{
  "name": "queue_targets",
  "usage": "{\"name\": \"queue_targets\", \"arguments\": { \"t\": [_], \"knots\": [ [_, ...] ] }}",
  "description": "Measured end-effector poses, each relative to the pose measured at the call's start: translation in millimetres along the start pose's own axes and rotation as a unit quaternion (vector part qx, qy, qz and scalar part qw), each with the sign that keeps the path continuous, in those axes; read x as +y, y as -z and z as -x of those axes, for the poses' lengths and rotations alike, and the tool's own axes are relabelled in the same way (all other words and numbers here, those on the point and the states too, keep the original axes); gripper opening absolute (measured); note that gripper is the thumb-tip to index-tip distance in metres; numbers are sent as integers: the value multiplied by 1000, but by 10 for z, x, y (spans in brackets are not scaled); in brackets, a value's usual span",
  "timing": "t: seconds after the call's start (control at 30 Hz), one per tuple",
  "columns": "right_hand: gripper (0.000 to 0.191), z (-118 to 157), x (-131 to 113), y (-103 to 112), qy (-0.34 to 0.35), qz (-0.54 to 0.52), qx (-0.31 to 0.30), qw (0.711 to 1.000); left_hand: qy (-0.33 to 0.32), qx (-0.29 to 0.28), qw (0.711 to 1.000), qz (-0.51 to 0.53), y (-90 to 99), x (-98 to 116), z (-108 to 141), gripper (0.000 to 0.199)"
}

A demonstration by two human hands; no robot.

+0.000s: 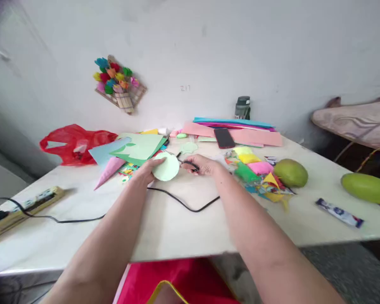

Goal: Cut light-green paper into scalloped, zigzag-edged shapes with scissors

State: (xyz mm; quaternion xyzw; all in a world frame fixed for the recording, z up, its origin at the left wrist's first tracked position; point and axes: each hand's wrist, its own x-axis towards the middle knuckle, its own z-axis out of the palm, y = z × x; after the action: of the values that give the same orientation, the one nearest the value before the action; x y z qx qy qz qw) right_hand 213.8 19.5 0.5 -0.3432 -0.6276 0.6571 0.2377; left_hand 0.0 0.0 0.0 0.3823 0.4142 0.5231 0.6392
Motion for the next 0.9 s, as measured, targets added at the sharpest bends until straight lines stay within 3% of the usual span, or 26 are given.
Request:
{"name": "queue_targets", "arguments": {
  "t": [0.33, 0.6, 0.9],
  "knots": [
    [14, 47, -11, 4, 11, 40, -7, 999, -4, -57, 997, -43, 71, 6, -12, 33],
    [16, 18, 6, 24, -8, 41, -21, 999, -19, -72, 994, -82, 133, 5, -51, 30],
    [14, 44, 1, 23, -3, 77, -24, 997, -4, -86, 991, -105, 81, 6, -16, 29]
  ]
}}
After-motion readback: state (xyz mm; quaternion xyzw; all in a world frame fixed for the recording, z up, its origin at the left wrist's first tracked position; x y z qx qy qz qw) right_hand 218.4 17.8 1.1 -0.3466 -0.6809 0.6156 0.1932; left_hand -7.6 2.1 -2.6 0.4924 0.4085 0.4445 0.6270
